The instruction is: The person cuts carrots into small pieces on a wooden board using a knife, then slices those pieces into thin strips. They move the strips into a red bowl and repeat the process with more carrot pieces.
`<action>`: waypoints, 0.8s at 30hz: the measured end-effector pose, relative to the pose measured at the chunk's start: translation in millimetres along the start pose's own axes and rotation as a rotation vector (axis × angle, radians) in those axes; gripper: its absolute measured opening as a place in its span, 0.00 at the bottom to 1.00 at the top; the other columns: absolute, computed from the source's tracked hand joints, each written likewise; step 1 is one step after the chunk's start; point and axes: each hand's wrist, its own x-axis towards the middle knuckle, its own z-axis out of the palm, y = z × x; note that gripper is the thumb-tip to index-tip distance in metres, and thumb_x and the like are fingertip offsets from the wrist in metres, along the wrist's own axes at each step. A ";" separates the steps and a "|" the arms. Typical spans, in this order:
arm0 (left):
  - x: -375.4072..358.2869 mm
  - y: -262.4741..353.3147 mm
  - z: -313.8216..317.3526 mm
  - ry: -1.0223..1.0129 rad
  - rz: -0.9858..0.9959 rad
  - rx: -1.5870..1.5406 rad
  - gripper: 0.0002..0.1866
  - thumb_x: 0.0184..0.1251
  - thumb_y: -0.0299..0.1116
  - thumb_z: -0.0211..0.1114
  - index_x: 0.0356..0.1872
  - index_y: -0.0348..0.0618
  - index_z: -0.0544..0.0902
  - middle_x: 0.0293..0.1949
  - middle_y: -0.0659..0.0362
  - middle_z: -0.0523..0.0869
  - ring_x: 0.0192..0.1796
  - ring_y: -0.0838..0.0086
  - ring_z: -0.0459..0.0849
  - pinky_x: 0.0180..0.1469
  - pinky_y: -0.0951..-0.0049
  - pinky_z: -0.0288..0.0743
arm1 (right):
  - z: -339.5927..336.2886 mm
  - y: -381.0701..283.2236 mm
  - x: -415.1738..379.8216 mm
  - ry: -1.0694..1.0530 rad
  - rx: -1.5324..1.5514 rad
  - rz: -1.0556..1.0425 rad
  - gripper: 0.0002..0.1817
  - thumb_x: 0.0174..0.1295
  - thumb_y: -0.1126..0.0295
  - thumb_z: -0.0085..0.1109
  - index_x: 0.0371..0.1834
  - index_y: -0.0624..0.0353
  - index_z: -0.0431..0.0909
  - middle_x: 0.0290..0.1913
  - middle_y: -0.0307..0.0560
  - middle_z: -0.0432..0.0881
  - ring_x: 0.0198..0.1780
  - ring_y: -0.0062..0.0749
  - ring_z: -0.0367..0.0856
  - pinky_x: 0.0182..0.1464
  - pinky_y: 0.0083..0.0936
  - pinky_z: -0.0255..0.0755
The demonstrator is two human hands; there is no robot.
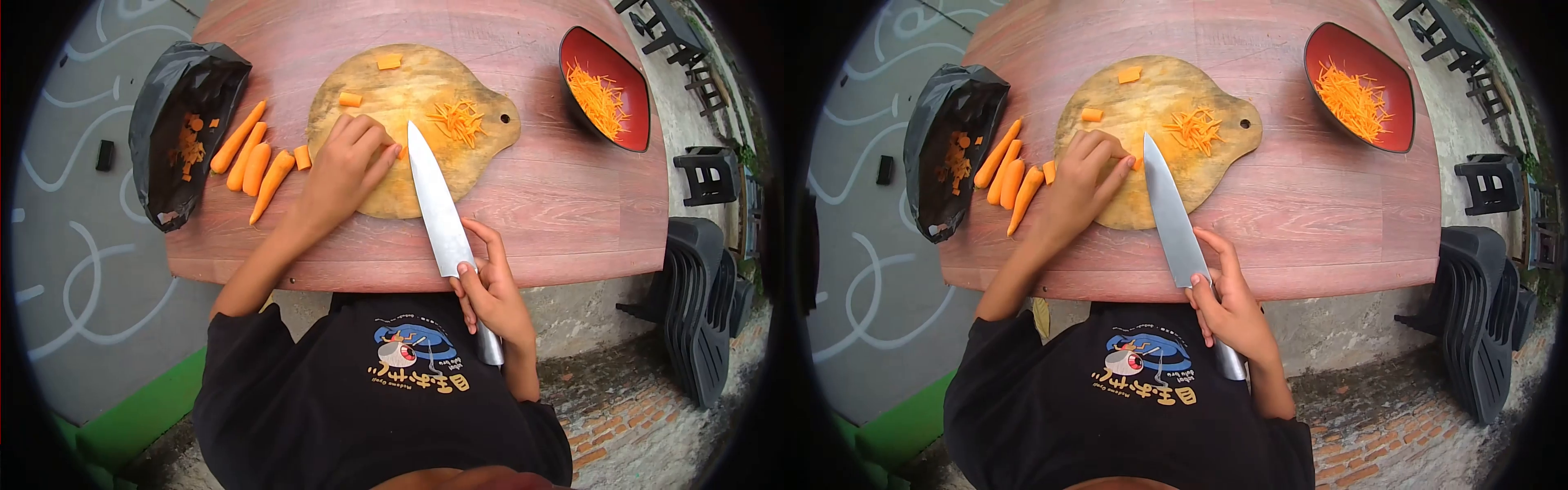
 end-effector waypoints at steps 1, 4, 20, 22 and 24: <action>-0.3 1.5 -0.7 -0.027 -0.028 -0.018 0.08 0.69 0.30 0.69 0.40 0.36 0.83 0.42 0.53 0.81 0.49 0.58 0.79 0.53 0.61 0.75 | -0.7 1.0 0.5 0.000 -0.012 0.003 0.31 0.80 0.75 0.43 0.82 0.51 0.46 0.30 0.41 0.72 0.13 0.16 0.67 0.14 0.18 0.67; 2.5 8.4 -9.6 -0.056 0.034 -0.087 0.08 0.69 0.30 0.69 0.40 0.36 0.83 0.41 0.53 0.81 0.49 0.59 0.80 0.53 0.61 0.75 | -0.6 1.6 1.8 0.001 -0.004 0.009 0.31 0.80 0.76 0.43 0.82 0.51 0.47 0.30 0.41 0.72 0.14 0.16 0.67 0.14 0.18 0.67; 11.3 5.8 4.4 -0.041 -0.120 -0.224 0.07 0.66 0.28 0.73 0.38 0.35 0.86 0.36 0.54 0.82 0.41 0.62 0.83 0.45 0.65 0.77 | 1.0 7.2 2.5 0.060 -0.006 -0.027 0.31 0.79 0.77 0.44 0.82 0.50 0.49 0.30 0.41 0.75 0.14 0.14 0.67 0.14 0.16 0.66; 11.4 5.4 4.1 -0.043 -0.101 -0.190 0.06 0.66 0.28 0.73 0.37 0.35 0.86 0.36 0.54 0.82 0.40 0.63 0.83 0.43 0.66 0.77 | 0.8 7.1 3.0 0.059 -0.007 -0.024 0.32 0.79 0.78 0.43 0.83 0.48 0.49 0.30 0.42 0.74 0.14 0.14 0.66 0.14 0.15 0.66; 11.5 5.8 4.4 -0.043 -0.107 -0.191 0.06 0.66 0.27 0.73 0.37 0.35 0.86 0.35 0.54 0.82 0.39 0.63 0.83 0.43 0.66 0.77 | 0.3 6.4 3.4 0.043 -0.002 -0.017 0.32 0.79 0.78 0.43 0.83 0.48 0.49 0.30 0.41 0.73 0.14 0.14 0.66 0.14 0.15 0.66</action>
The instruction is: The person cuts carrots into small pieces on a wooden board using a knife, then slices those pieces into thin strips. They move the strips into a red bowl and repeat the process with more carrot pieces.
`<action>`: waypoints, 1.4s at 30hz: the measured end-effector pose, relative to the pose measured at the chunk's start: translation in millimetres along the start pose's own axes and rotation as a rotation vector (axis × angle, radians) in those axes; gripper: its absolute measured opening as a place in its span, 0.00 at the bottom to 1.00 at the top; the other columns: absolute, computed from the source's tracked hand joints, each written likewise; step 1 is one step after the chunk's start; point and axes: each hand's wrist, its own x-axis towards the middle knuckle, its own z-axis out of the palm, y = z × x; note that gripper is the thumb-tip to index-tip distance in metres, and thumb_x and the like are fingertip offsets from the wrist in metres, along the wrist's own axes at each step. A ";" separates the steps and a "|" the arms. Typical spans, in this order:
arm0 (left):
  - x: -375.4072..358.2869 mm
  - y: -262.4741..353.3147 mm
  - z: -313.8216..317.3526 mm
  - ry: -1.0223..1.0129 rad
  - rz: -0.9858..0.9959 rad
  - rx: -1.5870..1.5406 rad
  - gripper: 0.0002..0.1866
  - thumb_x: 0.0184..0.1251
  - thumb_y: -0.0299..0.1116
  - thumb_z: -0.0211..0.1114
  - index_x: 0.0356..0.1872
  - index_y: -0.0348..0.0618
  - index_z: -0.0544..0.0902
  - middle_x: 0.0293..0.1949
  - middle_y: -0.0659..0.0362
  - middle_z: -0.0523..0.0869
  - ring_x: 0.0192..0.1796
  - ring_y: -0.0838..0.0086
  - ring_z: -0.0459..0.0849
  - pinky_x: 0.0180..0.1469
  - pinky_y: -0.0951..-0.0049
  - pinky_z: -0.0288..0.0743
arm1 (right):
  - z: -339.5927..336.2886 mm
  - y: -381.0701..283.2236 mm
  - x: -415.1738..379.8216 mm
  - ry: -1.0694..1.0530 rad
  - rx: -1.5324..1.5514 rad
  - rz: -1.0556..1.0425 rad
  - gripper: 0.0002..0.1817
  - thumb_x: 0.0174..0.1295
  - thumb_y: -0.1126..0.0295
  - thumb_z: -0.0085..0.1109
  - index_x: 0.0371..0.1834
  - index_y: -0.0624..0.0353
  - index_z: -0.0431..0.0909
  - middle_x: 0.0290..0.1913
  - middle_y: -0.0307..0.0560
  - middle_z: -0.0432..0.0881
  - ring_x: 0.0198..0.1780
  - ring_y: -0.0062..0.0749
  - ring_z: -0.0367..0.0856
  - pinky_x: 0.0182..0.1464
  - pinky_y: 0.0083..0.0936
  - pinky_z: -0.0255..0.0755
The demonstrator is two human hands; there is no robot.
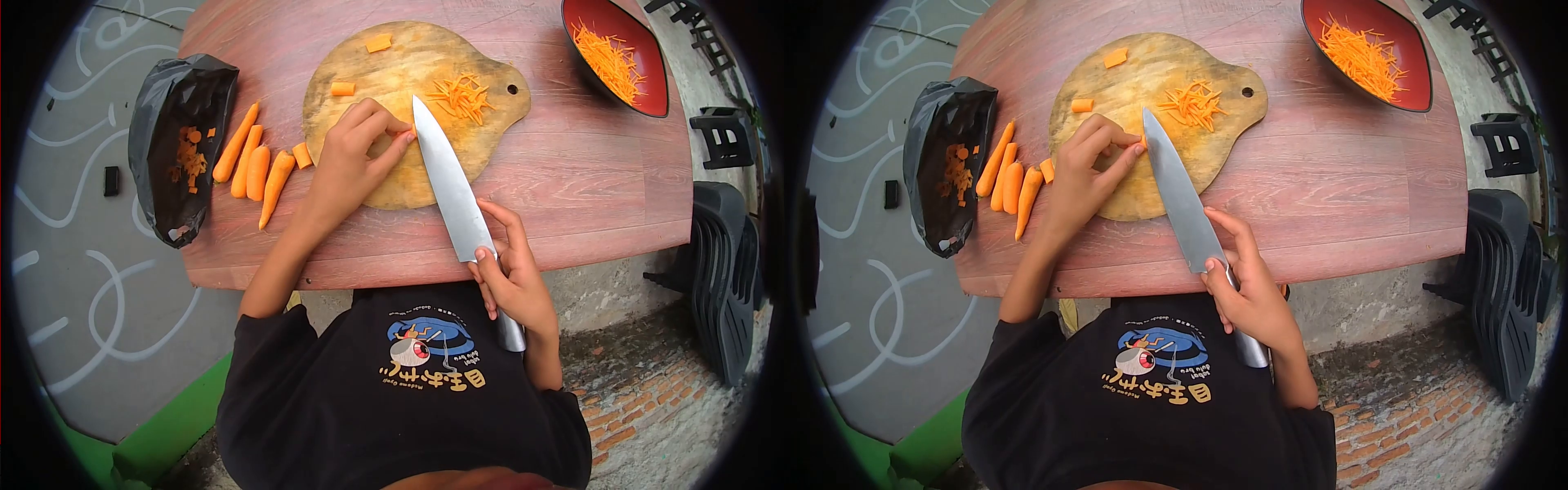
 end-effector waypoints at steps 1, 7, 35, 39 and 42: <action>0.1 0.3 0.3 0.003 -0.004 -0.002 0.06 0.66 0.27 0.73 0.36 0.35 0.86 0.35 0.54 0.82 0.39 0.64 0.83 0.42 0.66 0.77 | 0.0 -0.6 0.2 0.000 0.002 0.002 0.32 0.79 0.78 0.43 0.83 0.48 0.49 0.30 0.41 0.73 0.14 0.14 0.66 0.14 0.15 0.66; -0.2 2.0 1.2 0.010 -0.039 -0.018 0.06 0.65 0.26 0.73 0.36 0.34 0.85 0.35 0.55 0.82 0.37 0.65 0.83 0.39 0.68 0.77 | 0.6 1.1 -0.2 0.005 -0.014 -0.006 0.31 0.79 0.78 0.43 0.82 0.49 0.48 0.29 0.41 0.73 0.13 0.14 0.66 0.14 0.16 0.66; 0.2 -6.7 3.9 0.002 -0.019 -0.155 0.05 0.66 0.25 0.72 0.36 0.33 0.85 0.34 0.55 0.84 0.37 0.65 0.84 0.40 0.68 0.77 | 21.3 2.5 7.5 0.051 -0.004 0.002 0.31 0.77 0.79 0.44 0.80 0.54 0.47 0.32 0.44 0.78 0.13 0.14 0.69 0.14 0.16 0.66; 1.3 -12.2 3.8 0.030 0.056 -0.106 0.06 0.64 0.26 0.73 0.36 0.34 0.85 0.34 0.54 0.84 0.38 0.62 0.81 0.43 0.65 0.75 | 30.5 2.5 21.4 0.072 0.021 -0.013 0.30 0.77 0.79 0.44 0.79 0.54 0.47 0.30 0.44 0.77 0.13 0.15 0.69 0.13 0.17 0.66; 2.0 -14.2 1.9 0.019 0.074 -0.082 0.07 0.64 0.27 0.73 0.35 0.34 0.85 0.34 0.54 0.84 0.39 0.62 0.79 0.45 0.64 0.73 | 33.9 3.0 19.8 0.092 -0.014 -0.019 0.30 0.77 0.79 0.44 0.79 0.54 0.47 0.30 0.44 0.77 0.12 0.15 0.68 0.13 0.17 0.66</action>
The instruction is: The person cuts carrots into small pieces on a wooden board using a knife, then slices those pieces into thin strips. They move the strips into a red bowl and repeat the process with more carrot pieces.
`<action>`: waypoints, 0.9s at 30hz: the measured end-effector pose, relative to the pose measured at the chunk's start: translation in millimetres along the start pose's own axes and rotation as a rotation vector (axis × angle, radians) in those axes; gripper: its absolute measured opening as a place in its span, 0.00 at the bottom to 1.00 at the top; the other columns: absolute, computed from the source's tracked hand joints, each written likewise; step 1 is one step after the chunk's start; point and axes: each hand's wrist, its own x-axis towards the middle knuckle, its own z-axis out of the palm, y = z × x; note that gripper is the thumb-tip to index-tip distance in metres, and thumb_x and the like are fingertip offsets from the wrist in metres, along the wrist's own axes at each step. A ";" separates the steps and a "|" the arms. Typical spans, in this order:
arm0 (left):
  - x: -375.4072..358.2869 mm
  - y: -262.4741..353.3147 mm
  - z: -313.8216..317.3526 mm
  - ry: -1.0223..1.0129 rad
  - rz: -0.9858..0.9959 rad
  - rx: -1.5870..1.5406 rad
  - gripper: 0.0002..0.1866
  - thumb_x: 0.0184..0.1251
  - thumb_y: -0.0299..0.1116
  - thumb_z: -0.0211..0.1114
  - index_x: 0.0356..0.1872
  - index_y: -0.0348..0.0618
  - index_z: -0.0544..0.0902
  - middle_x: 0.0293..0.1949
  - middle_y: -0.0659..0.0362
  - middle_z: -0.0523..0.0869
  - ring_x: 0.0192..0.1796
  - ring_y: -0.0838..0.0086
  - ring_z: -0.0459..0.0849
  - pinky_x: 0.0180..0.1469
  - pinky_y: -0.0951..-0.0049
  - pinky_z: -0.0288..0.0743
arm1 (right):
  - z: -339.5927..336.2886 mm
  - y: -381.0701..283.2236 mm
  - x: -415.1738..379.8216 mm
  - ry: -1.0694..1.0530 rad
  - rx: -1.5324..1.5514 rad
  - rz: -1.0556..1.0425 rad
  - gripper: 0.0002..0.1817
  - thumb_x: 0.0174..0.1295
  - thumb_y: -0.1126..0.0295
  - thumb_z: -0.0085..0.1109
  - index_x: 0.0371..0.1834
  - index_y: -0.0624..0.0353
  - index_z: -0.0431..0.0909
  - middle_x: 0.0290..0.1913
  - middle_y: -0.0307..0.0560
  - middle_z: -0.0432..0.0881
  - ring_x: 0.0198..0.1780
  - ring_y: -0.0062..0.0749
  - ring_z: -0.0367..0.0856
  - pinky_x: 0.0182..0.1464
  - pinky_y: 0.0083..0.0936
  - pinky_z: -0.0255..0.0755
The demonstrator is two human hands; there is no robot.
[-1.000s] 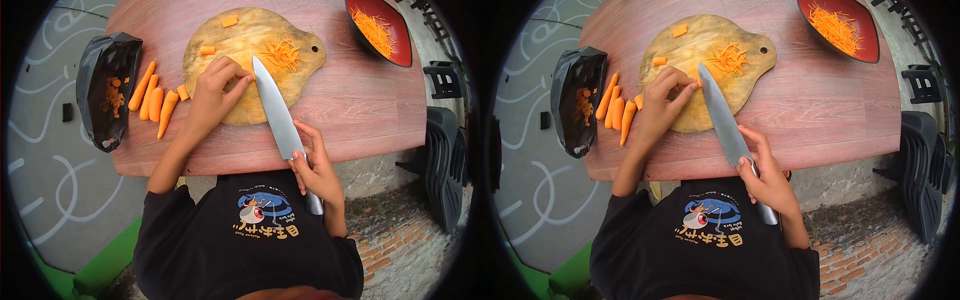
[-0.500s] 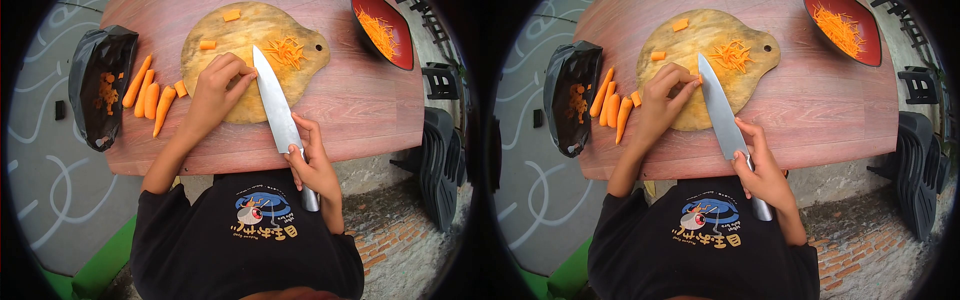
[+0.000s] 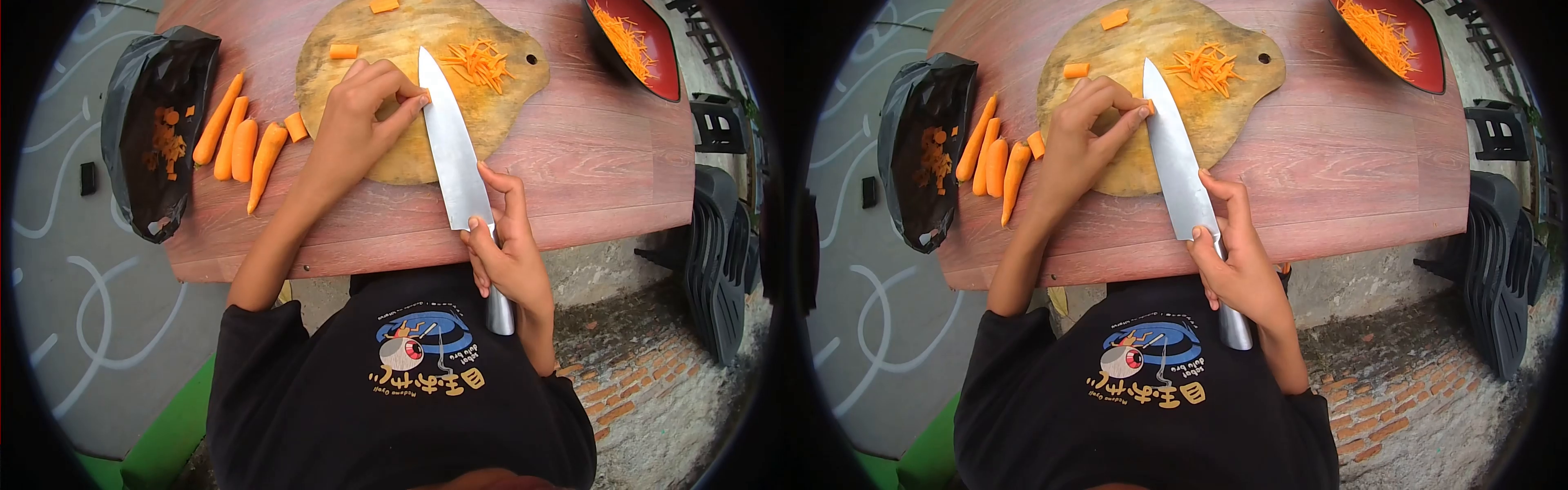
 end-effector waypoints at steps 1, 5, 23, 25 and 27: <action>0.4 -0.7 -0.3 -0.010 0.001 -0.005 0.07 0.64 0.28 0.73 0.35 0.34 0.85 0.34 0.55 0.84 0.39 0.62 0.78 0.45 0.64 0.73 | 0.7 -0.3 -1.5 0.005 -0.001 -0.001 0.30 0.77 0.79 0.44 0.79 0.54 0.47 0.30 0.44 0.77 0.12 0.15 0.68 0.13 0.17 0.66; -0.1 -4.0 1.5 -0.002 0.013 -0.016 0.07 0.64 0.27 0.73 0.35 0.34 0.85 0.33 0.55 0.84 0.39 0.62 0.78 0.45 0.64 0.73 | 1.3 -3.3 -1.5 -0.004 -0.005 0.013 0.31 0.77 0.79 0.44 0.79 0.54 0.46 0.30 0.44 0.76 0.12 0.16 0.68 0.12 0.18 0.66; -3.9 -0.7 7.2 0.040 0.032 0.008 0.06 0.63 0.27 0.70 0.33 0.34 0.84 0.32 0.54 0.82 0.39 0.61 0.78 0.45 0.62 0.74 | 29.0 7.6 11.4 0.010 0.164 -0.029 0.30 0.78 0.79 0.43 0.78 0.50 0.47 0.31 0.42 0.73 0.12 0.15 0.65 0.11 0.19 0.67; -4.6 1.1 8.0 0.048 0.019 -0.014 0.07 0.64 0.28 0.71 0.33 0.34 0.84 0.32 0.54 0.82 0.39 0.61 0.78 0.45 0.62 0.73 | 30.3 7.8 12.9 -0.003 0.179 -0.040 0.30 0.78 0.79 0.43 0.78 0.50 0.46 0.31 0.42 0.73 0.12 0.14 0.65 0.11 0.19 0.67; -4.7 -0.4 8.3 0.057 0.026 0.000 0.07 0.64 0.28 0.71 0.33 0.35 0.84 0.32 0.54 0.82 0.39 0.61 0.78 0.45 0.62 0.73 | 31.7 7.9 12.0 0.009 0.161 -0.049 0.30 0.78 0.78 0.43 0.79 0.51 0.46 0.31 0.41 0.72 0.13 0.14 0.66 0.11 0.19 0.67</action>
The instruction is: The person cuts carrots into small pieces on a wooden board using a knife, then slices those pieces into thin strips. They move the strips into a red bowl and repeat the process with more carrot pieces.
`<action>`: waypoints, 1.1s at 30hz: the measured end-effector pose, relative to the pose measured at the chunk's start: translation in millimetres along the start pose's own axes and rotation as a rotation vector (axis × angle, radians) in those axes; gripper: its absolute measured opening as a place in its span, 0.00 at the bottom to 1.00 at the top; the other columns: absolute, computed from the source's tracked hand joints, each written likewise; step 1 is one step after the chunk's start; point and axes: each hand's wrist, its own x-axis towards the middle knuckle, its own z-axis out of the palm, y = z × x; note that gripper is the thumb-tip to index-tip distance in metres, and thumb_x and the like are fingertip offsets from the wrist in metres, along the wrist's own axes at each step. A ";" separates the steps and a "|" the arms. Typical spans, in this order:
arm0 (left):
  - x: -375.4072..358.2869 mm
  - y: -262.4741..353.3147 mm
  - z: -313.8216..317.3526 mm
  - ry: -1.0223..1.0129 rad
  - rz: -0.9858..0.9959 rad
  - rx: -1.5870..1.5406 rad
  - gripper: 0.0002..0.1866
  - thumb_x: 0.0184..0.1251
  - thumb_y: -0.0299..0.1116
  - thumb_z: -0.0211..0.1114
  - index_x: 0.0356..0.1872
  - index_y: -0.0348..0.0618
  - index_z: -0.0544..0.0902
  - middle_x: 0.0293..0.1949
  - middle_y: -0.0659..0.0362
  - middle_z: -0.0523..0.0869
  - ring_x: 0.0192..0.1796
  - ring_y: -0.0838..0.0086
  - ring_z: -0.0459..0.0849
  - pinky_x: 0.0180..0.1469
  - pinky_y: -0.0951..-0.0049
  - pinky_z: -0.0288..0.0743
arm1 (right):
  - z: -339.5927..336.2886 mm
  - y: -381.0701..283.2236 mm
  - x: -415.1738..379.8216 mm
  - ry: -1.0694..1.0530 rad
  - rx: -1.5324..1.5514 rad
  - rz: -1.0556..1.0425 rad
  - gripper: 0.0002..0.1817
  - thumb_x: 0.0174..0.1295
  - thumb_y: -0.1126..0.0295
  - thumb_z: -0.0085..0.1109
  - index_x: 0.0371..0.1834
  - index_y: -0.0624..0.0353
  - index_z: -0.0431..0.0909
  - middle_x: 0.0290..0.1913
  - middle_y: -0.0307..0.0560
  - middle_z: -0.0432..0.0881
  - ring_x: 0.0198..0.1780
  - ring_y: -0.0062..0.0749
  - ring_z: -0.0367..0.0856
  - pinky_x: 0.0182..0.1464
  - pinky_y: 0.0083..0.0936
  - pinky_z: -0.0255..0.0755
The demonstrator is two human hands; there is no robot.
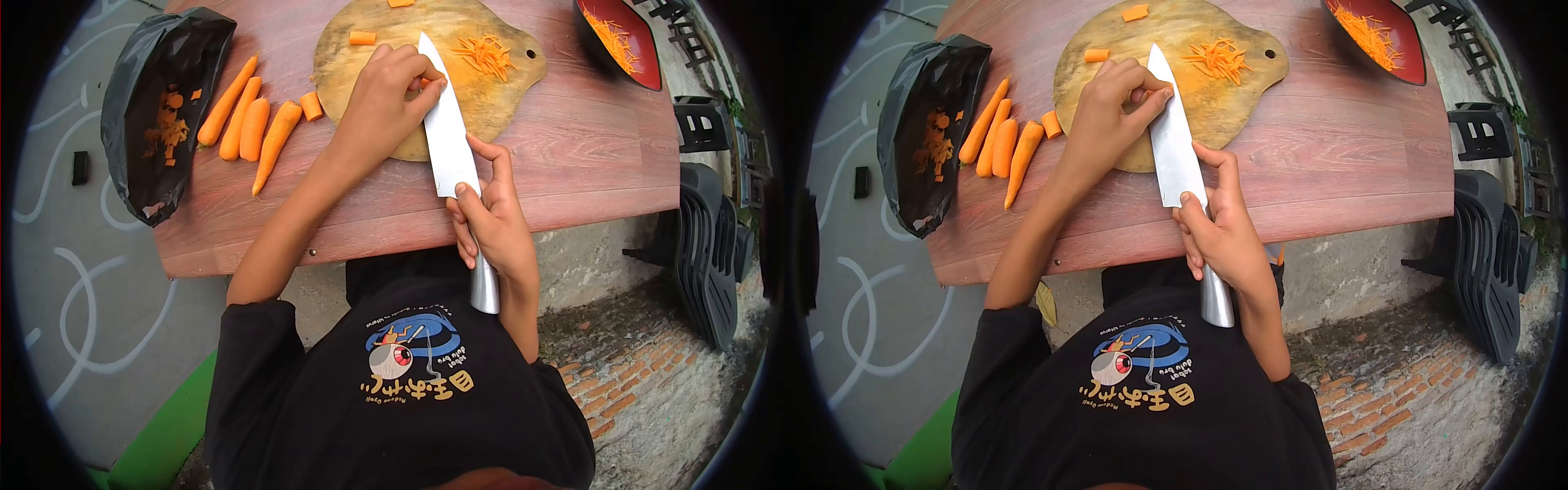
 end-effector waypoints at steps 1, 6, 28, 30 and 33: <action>-0.3 -0.6 -0.3 0.010 0.006 0.016 0.07 0.64 0.29 0.71 0.33 0.35 0.85 0.32 0.54 0.82 0.39 0.62 0.78 0.45 0.62 0.73 | 0.8 1.1 -0.3 -0.001 -0.004 -0.001 0.30 0.78 0.78 0.43 0.79 0.51 0.46 0.31 0.41 0.72 0.13 0.14 0.66 0.11 0.19 0.67; -2.5 1.7 -10.6 0.003 -0.023 0.045 0.06 0.64 0.30 0.72 0.34 0.37 0.86 0.31 0.55 0.82 0.39 0.62 0.78 0.44 0.62 0.73 | 6.3 6.7 -2.3 0.075 -0.176 -0.074 0.30 0.78 0.77 0.44 0.79 0.52 0.49 0.31 0.41 0.74 0.13 0.15 0.67 0.13 0.18 0.66; -7.4 50.8 -97.1 0.031 0.144 -0.009 0.06 0.64 0.28 0.72 0.34 0.39 0.83 0.29 0.57 0.78 0.35 0.65 0.78 0.40 0.64 0.72 | -25.8 -41.1 8.6 0.416 -1.327 -0.734 0.36 0.61 0.86 0.59 0.71 0.37 0.77 0.44 0.51 0.76 0.37 0.51 0.81 0.39 0.43 0.76; 0.6 56.3 -107.8 0.004 0.272 0.099 0.05 0.64 0.30 0.72 0.36 0.42 0.85 0.32 0.58 0.80 0.38 0.65 0.79 0.43 0.63 0.74 | -34.3 -40.7 18.4 0.443 -1.439 -0.720 0.37 0.59 0.86 0.60 0.70 0.35 0.79 0.44 0.51 0.75 0.39 0.49 0.82 0.40 0.42 0.76; 23.3 45.2 -106.0 0.054 0.341 0.272 0.08 0.65 0.30 0.74 0.42 0.40 0.87 0.38 0.59 0.85 0.43 0.66 0.79 0.47 0.65 0.74 | -41.0 -37.0 29.4 0.460 -1.519 -0.858 0.35 0.59 0.87 0.58 0.65 0.36 0.84 0.46 0.51 0.77 0.42 0.47 0.81 0.44 0.41 0.77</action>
